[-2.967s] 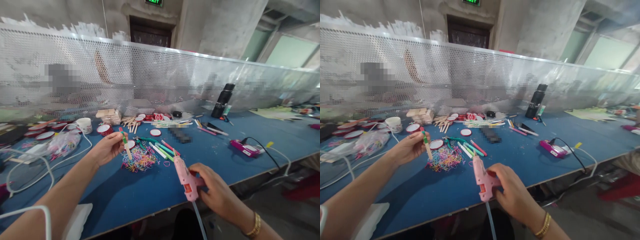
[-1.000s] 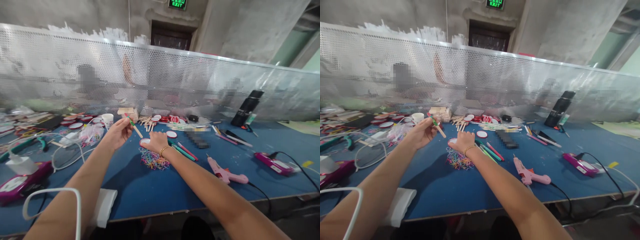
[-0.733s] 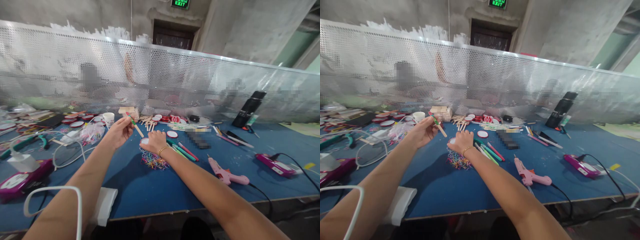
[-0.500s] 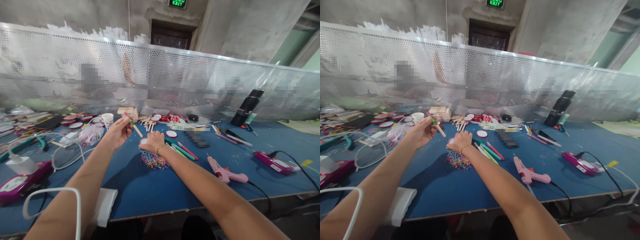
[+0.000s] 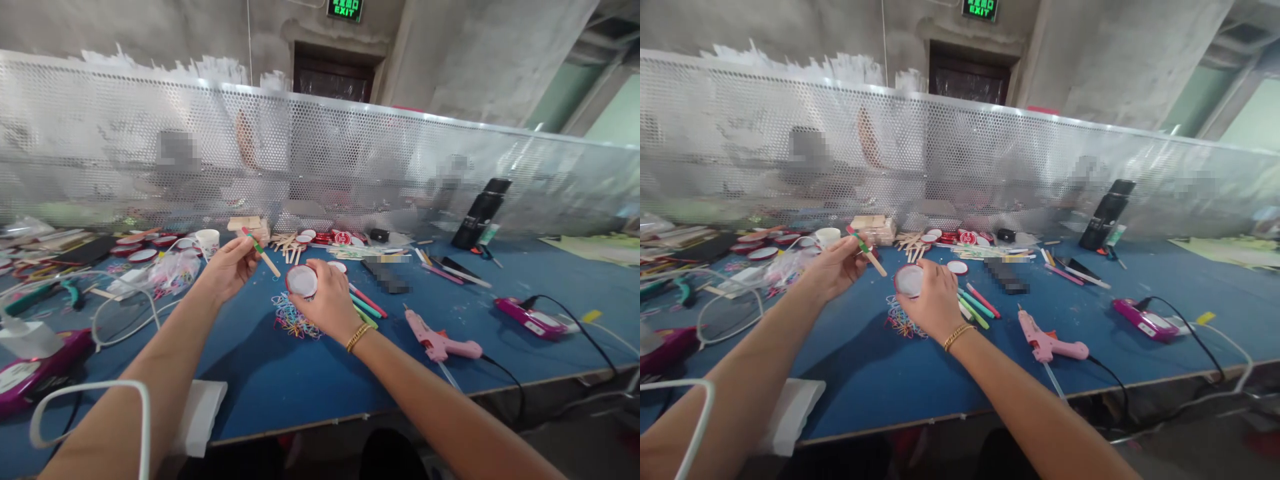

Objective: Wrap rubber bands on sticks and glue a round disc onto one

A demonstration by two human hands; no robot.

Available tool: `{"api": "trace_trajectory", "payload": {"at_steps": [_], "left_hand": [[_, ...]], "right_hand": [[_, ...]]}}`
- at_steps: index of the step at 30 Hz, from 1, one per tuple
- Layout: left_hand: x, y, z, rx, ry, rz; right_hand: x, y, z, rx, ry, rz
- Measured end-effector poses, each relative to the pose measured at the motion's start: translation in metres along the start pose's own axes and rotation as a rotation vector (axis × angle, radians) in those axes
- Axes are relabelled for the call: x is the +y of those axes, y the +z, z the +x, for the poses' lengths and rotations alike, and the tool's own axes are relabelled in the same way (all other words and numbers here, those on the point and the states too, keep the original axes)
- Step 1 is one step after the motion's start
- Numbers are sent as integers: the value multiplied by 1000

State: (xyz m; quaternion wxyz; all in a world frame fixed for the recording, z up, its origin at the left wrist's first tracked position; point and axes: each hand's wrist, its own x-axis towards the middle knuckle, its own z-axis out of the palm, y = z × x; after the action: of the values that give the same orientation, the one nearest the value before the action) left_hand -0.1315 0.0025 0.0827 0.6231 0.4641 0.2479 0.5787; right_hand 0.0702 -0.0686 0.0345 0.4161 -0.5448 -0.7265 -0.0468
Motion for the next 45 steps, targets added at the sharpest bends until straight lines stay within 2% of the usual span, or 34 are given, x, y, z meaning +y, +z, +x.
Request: {"api": "trace_trajectory", "payload": {"at_steps": [4,9,22,29,45], "left_hand": [[-4,1,0,-10,-6,53],[-10,-3,1,10,3,132],[-19,5,-3,-7,-108,241],[-23,4,-3,-78,-119,294],[-23,6,-4,-86,-134,282]], "right_hand": [[-7,-3,-17,67,-46,73],[-10,2,-25,145,-56,137],[-12,6,-28,148,-75,148],[-11,11,-27,212,-110,169],[-11,13,-27,236,-100,178]]}}
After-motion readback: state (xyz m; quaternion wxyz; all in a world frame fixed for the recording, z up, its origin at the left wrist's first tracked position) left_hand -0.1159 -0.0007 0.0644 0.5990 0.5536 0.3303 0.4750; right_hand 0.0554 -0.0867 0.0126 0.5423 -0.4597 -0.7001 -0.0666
